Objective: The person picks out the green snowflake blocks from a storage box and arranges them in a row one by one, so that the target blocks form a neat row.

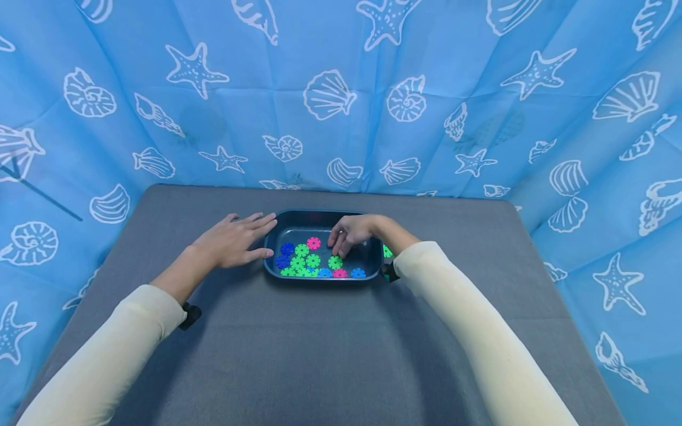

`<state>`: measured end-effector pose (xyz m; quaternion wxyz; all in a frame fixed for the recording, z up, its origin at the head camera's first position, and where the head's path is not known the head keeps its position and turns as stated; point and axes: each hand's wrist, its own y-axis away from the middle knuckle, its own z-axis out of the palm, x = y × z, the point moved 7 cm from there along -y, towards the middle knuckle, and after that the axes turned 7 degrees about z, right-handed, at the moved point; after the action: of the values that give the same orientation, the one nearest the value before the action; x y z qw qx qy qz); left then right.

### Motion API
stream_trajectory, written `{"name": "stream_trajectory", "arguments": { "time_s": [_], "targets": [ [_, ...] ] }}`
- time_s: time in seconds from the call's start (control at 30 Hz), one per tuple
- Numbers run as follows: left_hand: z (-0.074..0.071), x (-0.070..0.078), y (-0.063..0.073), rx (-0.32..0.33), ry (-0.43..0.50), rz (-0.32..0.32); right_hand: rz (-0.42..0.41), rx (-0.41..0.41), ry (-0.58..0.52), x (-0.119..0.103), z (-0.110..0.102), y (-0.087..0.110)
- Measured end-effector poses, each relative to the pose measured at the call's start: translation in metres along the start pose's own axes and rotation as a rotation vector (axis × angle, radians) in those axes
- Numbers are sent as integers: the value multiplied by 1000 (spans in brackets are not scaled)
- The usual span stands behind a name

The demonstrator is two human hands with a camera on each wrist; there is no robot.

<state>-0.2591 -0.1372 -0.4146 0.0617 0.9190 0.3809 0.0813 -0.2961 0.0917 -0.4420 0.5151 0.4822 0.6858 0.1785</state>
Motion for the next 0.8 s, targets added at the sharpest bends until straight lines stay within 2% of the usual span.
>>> {"name": "stream_trajectory", "arguments": {
  "time_s": [0.33,0.57,0.8],
  "targets": [
    [-1,2,1,1,3,5,-36,-65,80,-12,14,-2],
    [0,1,1,0,-4,-2,-24,-104,61,-15,21,-2],
    [1,1,1,2,-5,1,-52,-154,71,-19,30,-4]
  ]
}}
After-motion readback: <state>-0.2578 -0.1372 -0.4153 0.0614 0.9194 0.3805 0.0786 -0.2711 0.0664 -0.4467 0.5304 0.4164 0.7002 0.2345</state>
